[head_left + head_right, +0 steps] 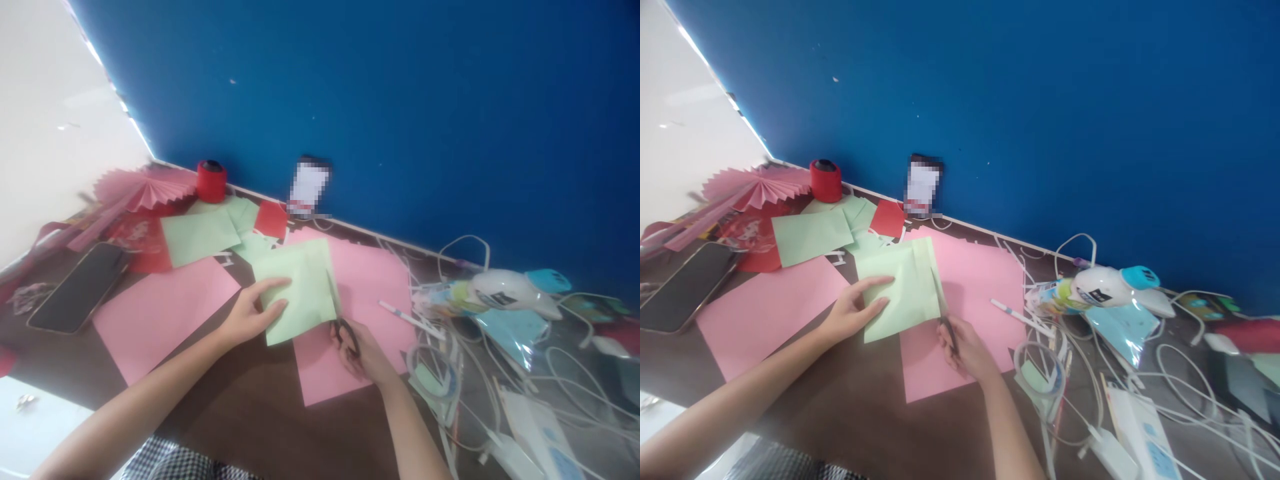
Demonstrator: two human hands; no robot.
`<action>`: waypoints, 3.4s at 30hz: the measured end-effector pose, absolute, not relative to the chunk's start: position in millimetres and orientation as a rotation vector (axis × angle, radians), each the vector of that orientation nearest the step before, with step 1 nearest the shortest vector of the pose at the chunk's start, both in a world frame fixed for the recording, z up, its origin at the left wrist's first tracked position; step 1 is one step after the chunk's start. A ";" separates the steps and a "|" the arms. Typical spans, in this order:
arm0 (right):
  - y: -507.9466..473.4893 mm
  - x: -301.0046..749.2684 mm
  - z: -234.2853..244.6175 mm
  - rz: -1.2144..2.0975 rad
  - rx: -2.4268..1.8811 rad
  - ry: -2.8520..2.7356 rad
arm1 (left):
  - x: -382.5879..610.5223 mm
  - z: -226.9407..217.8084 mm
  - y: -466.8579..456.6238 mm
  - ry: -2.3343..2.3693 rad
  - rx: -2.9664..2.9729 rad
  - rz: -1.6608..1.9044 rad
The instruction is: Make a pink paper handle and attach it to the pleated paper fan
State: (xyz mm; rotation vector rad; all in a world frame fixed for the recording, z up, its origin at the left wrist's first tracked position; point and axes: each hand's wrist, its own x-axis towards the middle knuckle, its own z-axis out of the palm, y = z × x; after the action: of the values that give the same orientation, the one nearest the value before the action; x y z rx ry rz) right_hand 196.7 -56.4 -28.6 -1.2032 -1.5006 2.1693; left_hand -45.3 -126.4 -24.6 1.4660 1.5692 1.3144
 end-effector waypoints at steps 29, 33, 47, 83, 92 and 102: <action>-56.8 197.9 -30.2 2.116 -1.173 -1.559 | -41.8 -20.8 -129.2 1.597 1.486 1.224; -56.9 197.7 -30.4 2.120 -1.198 -1.541 | -41.2 -20.9 -130.0 1.596 1.486 1.209; -55.2 200.9 -37.9 2.155 -1.160 -1.505 | -42.2 -21.6 -128.1 1.552 1.509 1.261; -55.4 202.3 -39.9 2.196 -1.132 -1.448 | -39.6 -23.0 -129.6 1.588 1.525 1.248; -56.0 197.8 -33.6 2.146 -1.112 -1.530 | -40.2 -21.9 -130.4 1.589 1.529 1.248; -57.2 195.7 -30.2 2.123 -1.164 -1.532 | -39.0 -20.1 -130.6 1.596 1.521 1.246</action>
State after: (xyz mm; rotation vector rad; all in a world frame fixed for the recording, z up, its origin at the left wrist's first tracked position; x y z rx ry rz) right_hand 195.7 -57.2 -30.2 -1.1635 -1.5316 2.1227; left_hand -39.0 -130.6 -20.1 1.5206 1.5962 1.2459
